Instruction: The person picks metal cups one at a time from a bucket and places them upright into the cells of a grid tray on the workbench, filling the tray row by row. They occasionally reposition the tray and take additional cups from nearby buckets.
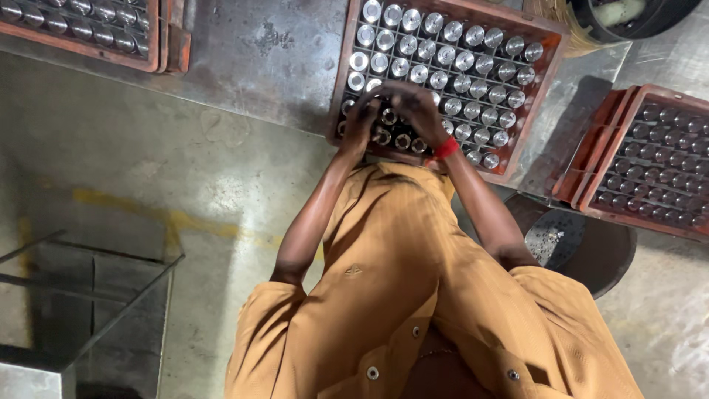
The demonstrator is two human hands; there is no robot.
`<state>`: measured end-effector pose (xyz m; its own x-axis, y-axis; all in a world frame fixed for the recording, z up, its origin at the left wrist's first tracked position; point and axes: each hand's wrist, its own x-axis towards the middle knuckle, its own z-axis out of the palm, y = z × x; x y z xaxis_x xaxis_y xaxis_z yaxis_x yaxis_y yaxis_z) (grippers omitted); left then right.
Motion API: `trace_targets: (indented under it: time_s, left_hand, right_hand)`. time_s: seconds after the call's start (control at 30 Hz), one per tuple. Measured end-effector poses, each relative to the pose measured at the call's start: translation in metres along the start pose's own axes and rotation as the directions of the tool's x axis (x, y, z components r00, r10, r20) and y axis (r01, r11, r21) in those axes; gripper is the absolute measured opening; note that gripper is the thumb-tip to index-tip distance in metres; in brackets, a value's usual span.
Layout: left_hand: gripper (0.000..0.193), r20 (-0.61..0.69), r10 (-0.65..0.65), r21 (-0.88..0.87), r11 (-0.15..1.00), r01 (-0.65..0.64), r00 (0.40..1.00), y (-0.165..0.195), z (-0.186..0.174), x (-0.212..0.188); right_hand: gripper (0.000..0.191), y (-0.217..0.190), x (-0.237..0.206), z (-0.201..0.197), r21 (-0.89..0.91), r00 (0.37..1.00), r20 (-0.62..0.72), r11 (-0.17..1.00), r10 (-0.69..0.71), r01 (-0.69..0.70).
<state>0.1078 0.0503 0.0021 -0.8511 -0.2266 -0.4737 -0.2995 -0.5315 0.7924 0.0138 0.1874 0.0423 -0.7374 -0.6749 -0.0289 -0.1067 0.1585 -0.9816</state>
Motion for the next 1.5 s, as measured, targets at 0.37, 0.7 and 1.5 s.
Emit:
trace_targets:
  time_s: [0.37,0.7,1.5]
  left_hand:
    - [0.016,-0.1,-0.176,-0.285,0.948,0.141,0.979,-0.004,-0.008,0.006]
    - [0.037,0.07,-0.048,-0.204,0.977,0.062,0.996,0.01,-0.002,0.004]
    - [0.048,0.111,-0.115,-0.361,0.921,0.148,0.987,0.018,-0.011,0.006]
  right_hand:
    - [0.011,0.002,0.041,-0.01,-0.642,0.887,-0.314,0.764,-0.339,0.064]
    - [0.011,-0.014,0.049,-0.017,-0.367,0.923,-0.38,0.926,-0.065,-0.086]
    - [0.013,-0.028,0.088,-0.035,-0.592,0.941,-0.314,0.801,-0.13,-0.087]
